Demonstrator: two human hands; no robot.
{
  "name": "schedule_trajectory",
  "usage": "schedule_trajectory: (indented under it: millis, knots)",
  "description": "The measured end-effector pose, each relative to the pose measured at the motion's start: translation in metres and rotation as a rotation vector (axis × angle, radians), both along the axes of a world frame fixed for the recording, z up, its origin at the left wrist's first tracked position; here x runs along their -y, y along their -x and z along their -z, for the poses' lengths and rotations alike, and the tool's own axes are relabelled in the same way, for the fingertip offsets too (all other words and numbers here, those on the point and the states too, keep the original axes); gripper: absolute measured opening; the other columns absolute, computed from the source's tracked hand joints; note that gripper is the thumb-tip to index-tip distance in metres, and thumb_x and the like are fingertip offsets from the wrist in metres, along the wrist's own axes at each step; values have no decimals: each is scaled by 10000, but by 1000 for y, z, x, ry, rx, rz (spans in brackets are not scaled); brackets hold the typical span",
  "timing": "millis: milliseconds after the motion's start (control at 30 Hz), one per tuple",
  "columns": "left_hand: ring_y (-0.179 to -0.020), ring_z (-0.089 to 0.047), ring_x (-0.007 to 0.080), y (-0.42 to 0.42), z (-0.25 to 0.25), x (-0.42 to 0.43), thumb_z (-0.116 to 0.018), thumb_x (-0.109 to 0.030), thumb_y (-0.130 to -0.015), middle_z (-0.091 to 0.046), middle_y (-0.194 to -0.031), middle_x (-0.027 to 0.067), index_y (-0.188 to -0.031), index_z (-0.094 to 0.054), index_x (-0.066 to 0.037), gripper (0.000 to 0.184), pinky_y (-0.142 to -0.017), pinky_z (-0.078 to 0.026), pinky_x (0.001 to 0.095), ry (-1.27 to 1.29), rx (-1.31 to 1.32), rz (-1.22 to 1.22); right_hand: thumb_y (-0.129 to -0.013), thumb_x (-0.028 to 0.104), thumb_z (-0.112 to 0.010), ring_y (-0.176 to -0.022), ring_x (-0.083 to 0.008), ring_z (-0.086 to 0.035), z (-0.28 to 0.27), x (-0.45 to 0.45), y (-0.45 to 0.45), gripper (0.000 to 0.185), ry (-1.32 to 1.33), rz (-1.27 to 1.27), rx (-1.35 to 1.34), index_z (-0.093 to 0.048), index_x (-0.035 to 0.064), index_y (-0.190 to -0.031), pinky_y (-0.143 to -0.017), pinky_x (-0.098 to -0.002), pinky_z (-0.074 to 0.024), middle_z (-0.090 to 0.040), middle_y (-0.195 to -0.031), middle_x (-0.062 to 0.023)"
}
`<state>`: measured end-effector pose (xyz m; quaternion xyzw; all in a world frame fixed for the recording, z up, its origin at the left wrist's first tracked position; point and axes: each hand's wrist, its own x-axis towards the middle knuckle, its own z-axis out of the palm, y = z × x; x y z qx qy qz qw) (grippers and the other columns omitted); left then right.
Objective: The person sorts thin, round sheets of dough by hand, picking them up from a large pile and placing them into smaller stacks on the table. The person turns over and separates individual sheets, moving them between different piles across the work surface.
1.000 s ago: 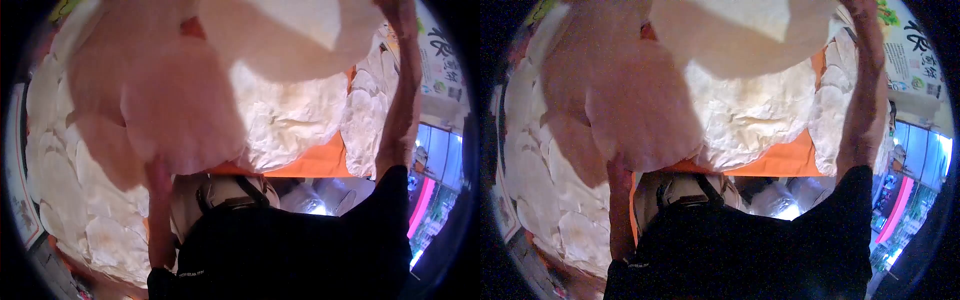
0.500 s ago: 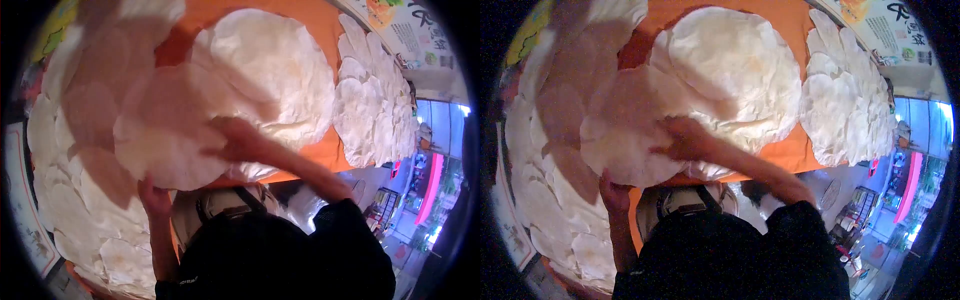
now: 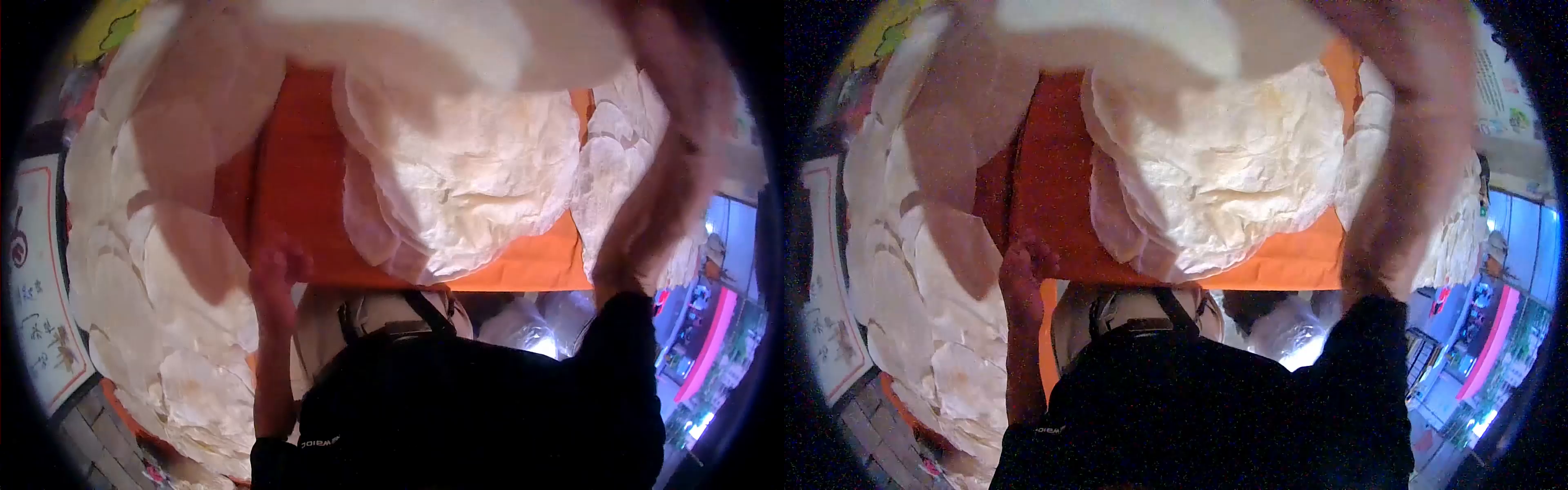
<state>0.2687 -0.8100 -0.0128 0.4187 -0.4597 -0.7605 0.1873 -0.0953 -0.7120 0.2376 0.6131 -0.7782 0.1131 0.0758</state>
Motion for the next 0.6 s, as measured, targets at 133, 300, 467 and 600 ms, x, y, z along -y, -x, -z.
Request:
schedule_trajectory:
  millis: [133,300,467,600]
  knots:
    - [-842,-628,196,-28,8,-20,-474,-192,-970,-616,-958,90,-1175,-543,-24,274,-734,-525,319,-61,113,-26,-810,107,-615,-745,-267,-632,-4,-21,-10,168,175,-52,-427,-605,39,-963,-665,-387,-516,-621,-859,-131]
    - [-863,-626,182,-43,4,-49,-503,-178,-962,-616,-977,82,-1178,-550,-23,270,-765,-531,317,-181,138,-125,-815,94,-616,-783,-303,-614,141,-30,-51,174,-270,-23,-58,-599,90,-987,-655,-399,-502,-603,-767,-93]
    - [-900,-635,183,-57,14,-60,-542,-220,-958,-638,-996,81,-1202,-544,-15,318,-812,-523,326,-201,138,-18,-758,289,-740,-933,-336,-603,212,-50,-103,459,-534,-12,180,-598,47,-1121,-767,-448,-511,-606,-1025,-190]
    - [-907,-618,162,-76,29,-59,-565,-233,-950,-637,-996,73,-1217,-541,-5,351,-835,-501,312,-201,83,112,-789,195,-704,-715,-262,-633,223,0,-173,248,-212,-51,856,-668,33,-974,-655,-365,-505,-651,-805,-173]
